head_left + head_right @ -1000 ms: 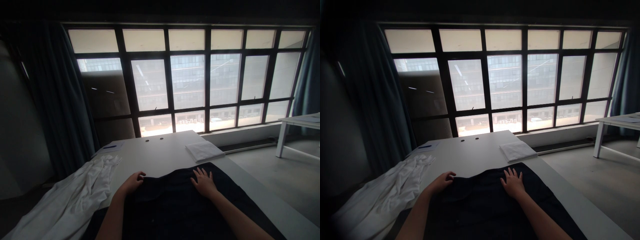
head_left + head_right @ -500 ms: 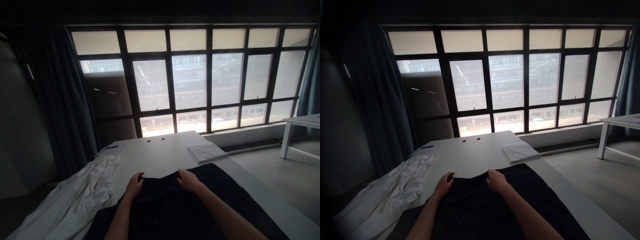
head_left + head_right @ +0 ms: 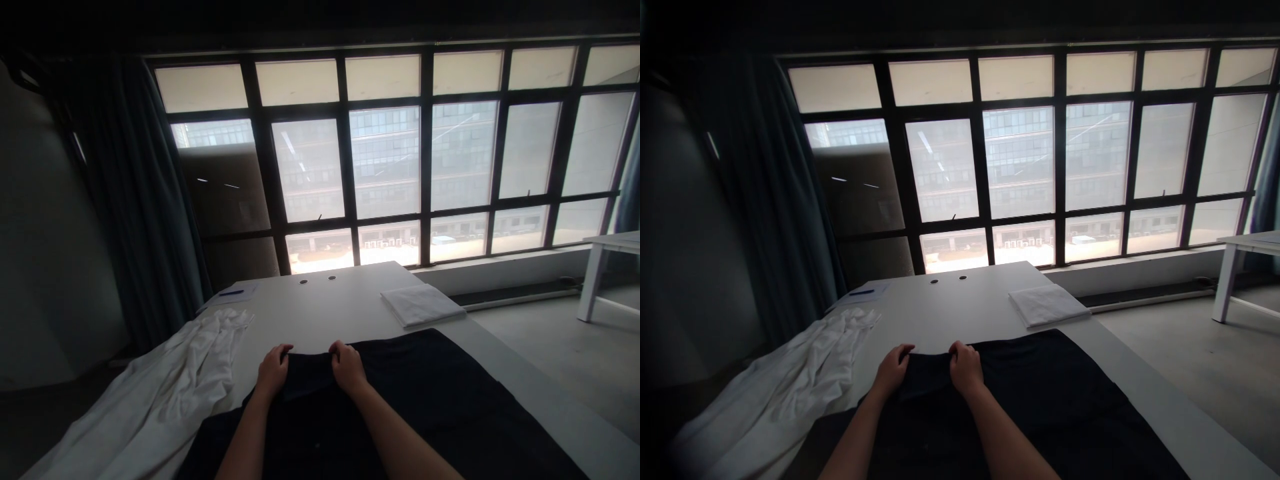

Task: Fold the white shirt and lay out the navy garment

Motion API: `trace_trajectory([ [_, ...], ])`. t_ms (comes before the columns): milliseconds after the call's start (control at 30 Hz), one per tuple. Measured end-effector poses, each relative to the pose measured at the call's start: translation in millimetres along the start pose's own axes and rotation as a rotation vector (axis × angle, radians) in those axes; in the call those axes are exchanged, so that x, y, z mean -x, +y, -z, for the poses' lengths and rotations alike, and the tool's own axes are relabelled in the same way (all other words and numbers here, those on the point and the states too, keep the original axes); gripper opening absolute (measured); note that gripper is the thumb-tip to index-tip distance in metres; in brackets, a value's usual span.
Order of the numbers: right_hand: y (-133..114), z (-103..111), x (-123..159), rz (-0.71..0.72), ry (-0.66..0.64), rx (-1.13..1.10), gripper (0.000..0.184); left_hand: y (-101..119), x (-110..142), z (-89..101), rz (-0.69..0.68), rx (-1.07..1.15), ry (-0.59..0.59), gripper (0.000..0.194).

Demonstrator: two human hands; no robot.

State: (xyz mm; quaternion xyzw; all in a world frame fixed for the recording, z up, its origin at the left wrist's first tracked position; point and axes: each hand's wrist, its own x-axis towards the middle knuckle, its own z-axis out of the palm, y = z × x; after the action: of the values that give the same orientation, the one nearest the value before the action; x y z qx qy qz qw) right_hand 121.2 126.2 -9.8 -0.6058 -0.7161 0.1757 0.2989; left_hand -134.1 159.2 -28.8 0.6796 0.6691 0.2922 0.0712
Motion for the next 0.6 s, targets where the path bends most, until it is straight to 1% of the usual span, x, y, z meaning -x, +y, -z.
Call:
trace_trajectory([
  [133,-0.8,-1.0,3.1,0.022,0.014,0.026,0.039,1.6,1.5,1.1,0.027,-0.069,0.002,0.035],
  [267,-2.4,-5.5,7.2,0.062,-0.033,0.095,0.057,4.0,2.3,1.6,0.022,-0.12,-0.001,0.032],
  [333,-1.5,-8.1,8.8,0.079,-0.063,0.127,0.062,4.8,2.4,1.2,0.021,-0.141,-0.004,0.031],
  [433,1.2,-11.1,9.1,0.086,-0.1,0.161,0.064,5.1,2.3,0.9,0.021,-0.168,-0.008,0.029],
  [533,3.1,-12.9,8.6,0.088,-0.116,0.182,0.06,4.8,1.6,1.8,0.024,-0.182,-0.013,0.028],
  [600,3.4,-13.9,8.8,0.085,-0.114,0.189,0.058,4.8,0.8,2.9,0.028,-0.185,-0.013,0.03],
])
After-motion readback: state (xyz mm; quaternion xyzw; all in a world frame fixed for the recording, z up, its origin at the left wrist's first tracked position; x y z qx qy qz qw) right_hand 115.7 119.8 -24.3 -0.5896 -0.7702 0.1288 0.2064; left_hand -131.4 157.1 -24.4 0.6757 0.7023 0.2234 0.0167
